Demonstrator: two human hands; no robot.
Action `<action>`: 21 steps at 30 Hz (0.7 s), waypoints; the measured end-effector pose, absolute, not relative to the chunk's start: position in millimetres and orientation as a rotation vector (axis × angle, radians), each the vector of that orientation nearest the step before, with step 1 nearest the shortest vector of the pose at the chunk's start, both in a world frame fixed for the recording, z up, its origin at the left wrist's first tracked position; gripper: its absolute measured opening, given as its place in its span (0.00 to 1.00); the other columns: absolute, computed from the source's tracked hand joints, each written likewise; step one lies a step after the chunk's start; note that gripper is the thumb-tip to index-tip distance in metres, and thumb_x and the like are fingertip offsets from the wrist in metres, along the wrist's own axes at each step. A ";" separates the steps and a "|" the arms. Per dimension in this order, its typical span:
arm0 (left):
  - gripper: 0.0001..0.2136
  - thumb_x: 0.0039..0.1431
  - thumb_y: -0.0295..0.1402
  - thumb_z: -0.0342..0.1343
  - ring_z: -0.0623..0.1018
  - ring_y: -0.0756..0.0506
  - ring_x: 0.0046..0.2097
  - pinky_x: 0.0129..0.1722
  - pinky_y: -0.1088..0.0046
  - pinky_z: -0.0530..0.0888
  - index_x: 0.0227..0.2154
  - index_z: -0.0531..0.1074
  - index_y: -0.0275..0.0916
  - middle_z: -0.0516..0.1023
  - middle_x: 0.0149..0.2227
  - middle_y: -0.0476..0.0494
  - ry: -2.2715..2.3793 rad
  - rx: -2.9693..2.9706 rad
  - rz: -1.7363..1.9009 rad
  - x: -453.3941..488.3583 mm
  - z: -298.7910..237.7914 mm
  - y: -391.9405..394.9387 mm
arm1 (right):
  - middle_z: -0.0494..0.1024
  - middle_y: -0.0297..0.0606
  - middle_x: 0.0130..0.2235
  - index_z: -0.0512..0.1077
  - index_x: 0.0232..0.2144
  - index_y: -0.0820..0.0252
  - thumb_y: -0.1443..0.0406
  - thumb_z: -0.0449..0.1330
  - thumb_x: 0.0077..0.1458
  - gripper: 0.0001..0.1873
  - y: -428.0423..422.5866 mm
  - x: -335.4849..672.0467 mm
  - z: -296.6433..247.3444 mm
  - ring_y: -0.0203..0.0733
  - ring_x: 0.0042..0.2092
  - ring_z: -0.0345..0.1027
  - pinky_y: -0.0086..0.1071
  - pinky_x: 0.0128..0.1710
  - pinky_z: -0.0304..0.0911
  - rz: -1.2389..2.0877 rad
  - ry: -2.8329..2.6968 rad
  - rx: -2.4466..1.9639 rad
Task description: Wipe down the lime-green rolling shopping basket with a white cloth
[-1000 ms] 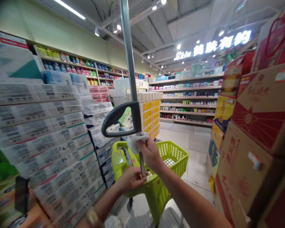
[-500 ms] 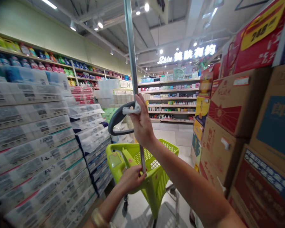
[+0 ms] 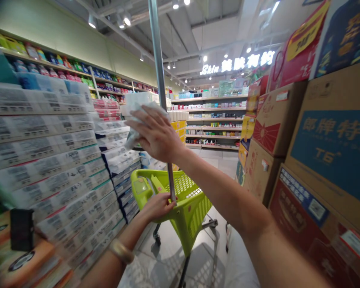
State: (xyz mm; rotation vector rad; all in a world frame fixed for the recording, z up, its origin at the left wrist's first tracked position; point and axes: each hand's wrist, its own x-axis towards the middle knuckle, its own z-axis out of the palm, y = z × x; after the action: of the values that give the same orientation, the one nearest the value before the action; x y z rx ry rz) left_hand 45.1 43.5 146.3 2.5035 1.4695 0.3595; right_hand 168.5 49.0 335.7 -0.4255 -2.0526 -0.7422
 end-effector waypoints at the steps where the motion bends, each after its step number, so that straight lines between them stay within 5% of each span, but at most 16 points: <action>1: 0.14 0.57 0.37 0.49 0.79 0.44 0.38 0.38 0.72 0.70 0.40 0.77 0.43 0.82 0.38 0.44 1.464 2.504 0.355 45.5 145.9 40.3 | 0.63 0.38 0.62 0.65 0.56 0.54 0.67 0.51 0.61 0.21 46.6 168.5 338.8 0.49 0.68 0.40 0.51 0.67 0.38 -0.715 -2.014 -0.454; 10: 0.15 0.57 0.38 0.49 0.78 0.44 0.39 0.39 0.74 0.71 0.40 0.77 0.42 0.81 0.36 0.45 1.461 2.518 0.331 47.9 142.8 17.5 | 0.63 0.31 0.61 0.71 0.44 0.51 0.68 0.52 0.59 0.13 6.9 156.5 311.5 0.46 0.68 0.40 0.54 0.67 0.32 -0.787 -2.239 -0.228; 16: 0.14 0.57 0.39 0.49 0.79 0.44 0.40 0.39 0.74 0.71 0.39 0.77 0.42 0.81 0.38 0.45 1.481 2.544 0.330 56.5 143.6 0.7 | 0.60 0.34 0.63 0.67 0.53 0.51 0.63 0.53 0.61 0.18 5.2 169.6 329.0 0.51 0.69 0.35 0.58 0.67 0.31 -0.627 -2.016 -0.402; 21: 0.15 0.58 0.40 0.48 0.79 0.43 0.40 0.38 0.72 0.72 0.38 0.77 0.41 0.81 0.38 0.43 1.493 2.554 0.339 62.3 143.6 -5.0 | 0.57 0.31 0.64 0.58 0.61 0.47 0.62 0.51 0.63 0.24 15.7 181.4 335.4 0.44 0.69 0.36 0.49 0.69 0.36 -0.357 -1.799 -0.470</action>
State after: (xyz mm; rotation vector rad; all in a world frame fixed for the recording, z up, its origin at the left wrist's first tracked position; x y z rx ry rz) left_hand 62.3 -5.0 143.6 2.5542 1.4932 0.3389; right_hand 181.4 15.7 335.4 -0.4703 -1.7990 -0.3565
